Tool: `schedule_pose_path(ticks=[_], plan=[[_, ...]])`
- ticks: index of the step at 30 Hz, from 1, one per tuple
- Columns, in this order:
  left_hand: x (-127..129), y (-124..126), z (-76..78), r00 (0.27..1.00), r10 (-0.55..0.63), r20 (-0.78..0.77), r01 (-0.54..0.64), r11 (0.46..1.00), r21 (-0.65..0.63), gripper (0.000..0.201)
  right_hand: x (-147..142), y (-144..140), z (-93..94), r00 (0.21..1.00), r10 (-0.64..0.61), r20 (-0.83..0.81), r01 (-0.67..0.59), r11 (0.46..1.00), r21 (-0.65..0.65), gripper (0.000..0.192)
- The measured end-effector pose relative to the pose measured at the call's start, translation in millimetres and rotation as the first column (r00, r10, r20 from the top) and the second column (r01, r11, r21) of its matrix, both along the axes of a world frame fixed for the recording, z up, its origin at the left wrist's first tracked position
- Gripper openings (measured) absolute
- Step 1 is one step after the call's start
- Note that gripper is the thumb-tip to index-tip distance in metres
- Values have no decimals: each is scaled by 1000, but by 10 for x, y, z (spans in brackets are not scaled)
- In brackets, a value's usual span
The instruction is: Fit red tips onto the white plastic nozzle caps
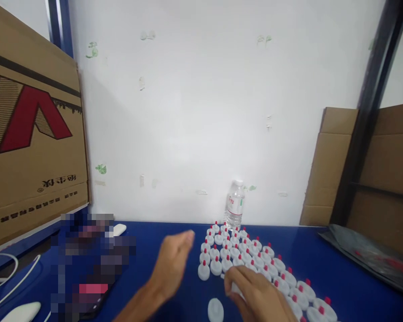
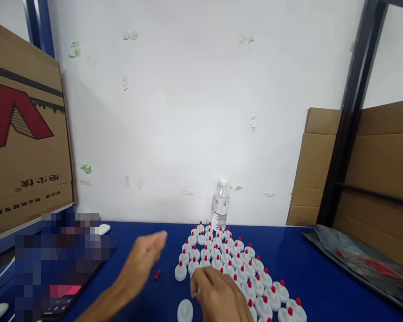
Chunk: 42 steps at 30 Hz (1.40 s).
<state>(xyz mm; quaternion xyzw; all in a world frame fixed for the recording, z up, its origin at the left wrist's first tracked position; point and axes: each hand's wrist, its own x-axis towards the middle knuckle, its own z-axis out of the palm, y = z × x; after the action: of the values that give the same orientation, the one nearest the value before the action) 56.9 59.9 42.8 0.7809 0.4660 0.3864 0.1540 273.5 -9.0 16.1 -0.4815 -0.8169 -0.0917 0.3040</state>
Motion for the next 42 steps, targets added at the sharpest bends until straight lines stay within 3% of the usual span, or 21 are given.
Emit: schedule_pose_path(ticks=[2,3,6,10,15,19,24,29,32,34,36,42], plan=[[-148,127,48,965,218,-148,-210,975,68,47,41,8,13,998,-59,-18,59,998,0,24],[-208,175,57,953,236,-191,-225,971,78,45,45,17,2,997,-74,-27,74,997,1,22],[-278,233,11,938,168,-304,-155,986,65,34,46,81,-125,997,-74,16,73,996,47,24],[-222,223,-128,911,58,-408,-56,998,18,18,124,208,-445,982,-94,165,63,980,189,30],[-257,280,-189,886,-31,-463,14,999,-41,15,150,224,-642,974,-138,182,118,986,118,31],[-300,314,-186,872,-68,-484,37,997,-74,24,108,186,-554,981,-114,156,105,992,67,32],[-299,308,-167,869,-74,-489,21,993,-113,18,141,182,-348,983,-66,171,49,994,103,30],[-287,290,-117,861,-63,-504,-2,992,-128,16,24,211,159,950,-47,310,19,995,93,20],[-292,275,-96,866,-50,-498,-13,992,-123,15,-69,274,507,932,3,363,-7,1000,9,17],[-301,270,-100,868,-47,-494,-18,992,-125,14,-82,334,611,934,68,351,-52,997,-53,21],[-308,269,-117,869,-42,-493,-23,992,-125,13,-50,397,582,938,86,334,-66,995,-70,23],[-312,282,-155,865,-63,-497,8,994,-112,15,71,525,238,943,36,332,-32,999,-19,18]])
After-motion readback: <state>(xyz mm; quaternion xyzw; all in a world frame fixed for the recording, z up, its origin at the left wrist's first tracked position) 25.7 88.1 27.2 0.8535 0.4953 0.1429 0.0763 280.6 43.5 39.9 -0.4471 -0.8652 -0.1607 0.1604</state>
